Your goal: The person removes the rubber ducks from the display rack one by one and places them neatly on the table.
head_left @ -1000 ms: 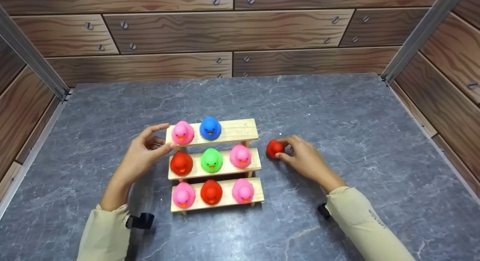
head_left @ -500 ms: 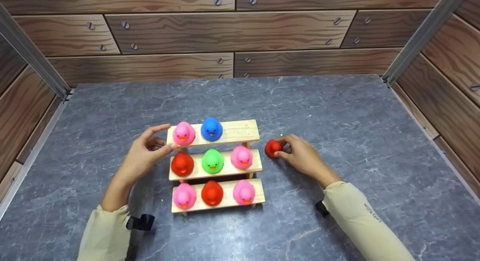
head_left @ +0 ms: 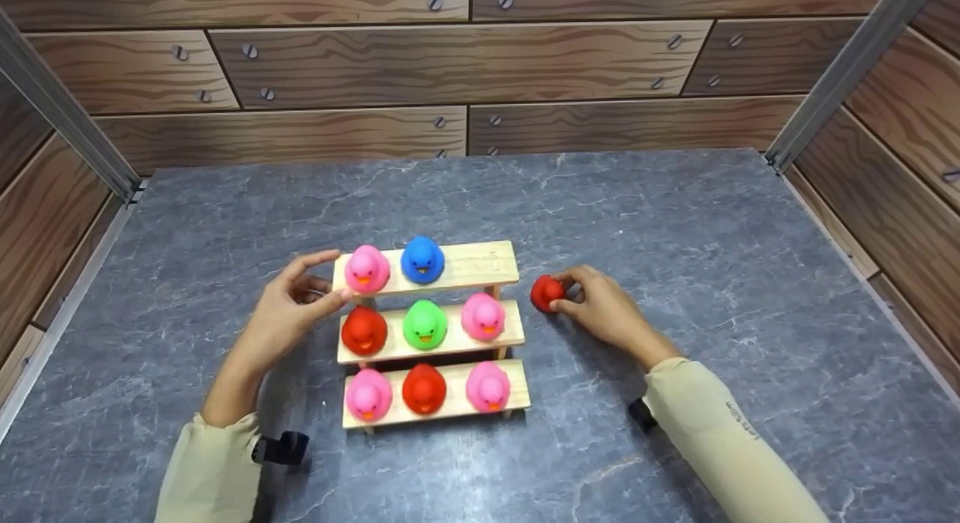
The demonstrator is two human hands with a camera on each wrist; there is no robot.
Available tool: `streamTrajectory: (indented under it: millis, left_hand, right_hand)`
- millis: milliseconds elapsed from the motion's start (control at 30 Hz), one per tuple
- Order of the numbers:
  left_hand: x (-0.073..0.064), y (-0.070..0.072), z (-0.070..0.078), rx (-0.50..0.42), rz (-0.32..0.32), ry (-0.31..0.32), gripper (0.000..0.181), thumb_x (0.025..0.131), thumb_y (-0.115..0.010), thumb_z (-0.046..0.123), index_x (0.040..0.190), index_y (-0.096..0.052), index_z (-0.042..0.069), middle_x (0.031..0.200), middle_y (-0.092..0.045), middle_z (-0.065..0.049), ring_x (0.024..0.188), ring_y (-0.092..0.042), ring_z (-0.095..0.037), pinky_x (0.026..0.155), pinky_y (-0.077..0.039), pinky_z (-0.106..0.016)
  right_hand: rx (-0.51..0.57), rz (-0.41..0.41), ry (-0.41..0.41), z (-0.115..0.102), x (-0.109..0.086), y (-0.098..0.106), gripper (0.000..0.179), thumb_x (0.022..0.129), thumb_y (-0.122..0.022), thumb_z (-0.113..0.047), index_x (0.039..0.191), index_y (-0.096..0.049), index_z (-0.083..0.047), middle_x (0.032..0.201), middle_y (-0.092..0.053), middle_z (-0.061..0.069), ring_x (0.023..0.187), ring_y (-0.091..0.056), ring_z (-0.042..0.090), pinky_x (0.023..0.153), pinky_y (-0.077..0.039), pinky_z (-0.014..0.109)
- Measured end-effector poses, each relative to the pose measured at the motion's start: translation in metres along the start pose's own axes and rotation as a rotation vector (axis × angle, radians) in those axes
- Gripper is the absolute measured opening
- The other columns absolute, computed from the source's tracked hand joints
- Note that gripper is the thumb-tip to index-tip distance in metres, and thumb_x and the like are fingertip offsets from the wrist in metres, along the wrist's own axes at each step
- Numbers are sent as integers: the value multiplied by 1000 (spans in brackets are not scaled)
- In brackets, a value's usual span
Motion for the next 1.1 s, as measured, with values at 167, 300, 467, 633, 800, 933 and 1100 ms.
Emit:
streamTrajectory:
  millis: [167, 300, 467, 633, 800, 933, 1100]
  left_hand:
    - [-1, 0, 0, 2, 6, -4, 56, 88, -72, 22, 139, -50, 15, 97, -65, -10, 78, -59, -11, 69, -47, -22]
    - [0, 1, 1, -9, 8, -9, 56, 87, -72, 20, 138, -50, 14, 96, -65, -10, 77, -59, -10, 68, -47, -22]
    - [1, 1, 0, -18, 10, -10, 55, 87, -73, 18, 137, -51, 14, 95, -66, -9, 77, -60, -11, 69, -48, -22]
    - [1, 0, 0, -11, 2, 0, 56, 87, -73, 21, 138, -50, 15, 94, -65, -7, 77, -59, -11, 69, -47, -22]
    - [2, -3, -1, -16, -4, 8, 56, 87, -73, 22, 138, -50, 15, 93, -64, -7, 76, -59, -11, 69, -47, -22]
    - [2, -3, -2, -18, 2, 4, 55, 87, -73, 21, 137, -51, 15, 94, -64, -8, 77, -59, -12, 69, -48, -22]
    - [1, 0, -1, -9, 8, 0, 55, 87, -73, 20, 137, -51, 15, 96, -64, -10, 79, -59, -12, 70, -48, -22]
  right_hand:
    - [11, -9, -6, 1, 1, -2, 40, 85, -72, -17, 121, -62, -3, 112, -63, 15, 89, -59, 24, 82, -46, 40]
    - [19, -20, -18, 2, 1, -3, 40, 86, -72, -17, 122, -61, -3, 113, -63, 16, 90, -60, 24, 82, -47, 40]
    - [53, -38, -43, 5, 3, -4, 42, 86, -71, -16, 124, -60, -2, 114, -62, 17, 88, -59, 23, 77, -47, 34]
    - [113, -48, -40, 6, 3, -2, 43, 86, -71, -14, 125, -59, -1, 113, -62, 19, 84, -59, 22, 70, -46, 28]
    - [126, -34, -37, 5, 1, 7, 45, 86, -71, -14, 127, -58, -1, 116, -61, 19, 90, -60, 26, 71, -44, 28]
    - [165, -42, -56, 2, 0, 13, 46, 88, -70, -14, 130, -57, -3, 121, -58, 19, 98, -57, 30, 74, -44, 29]
    - [246, -34, -50, -7, -3, 23, 47, 88, -68, -12, 131, -54, -2, 124, -55, 21, 101, -55, 30, 78, -44, 30]
Point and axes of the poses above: each hand's wrist, its own x-axis towards the middle knuckle, its own y-axis out of the back of the hand, z = x × y, the point moved 9 cm from there along x, towards the middle knuckle
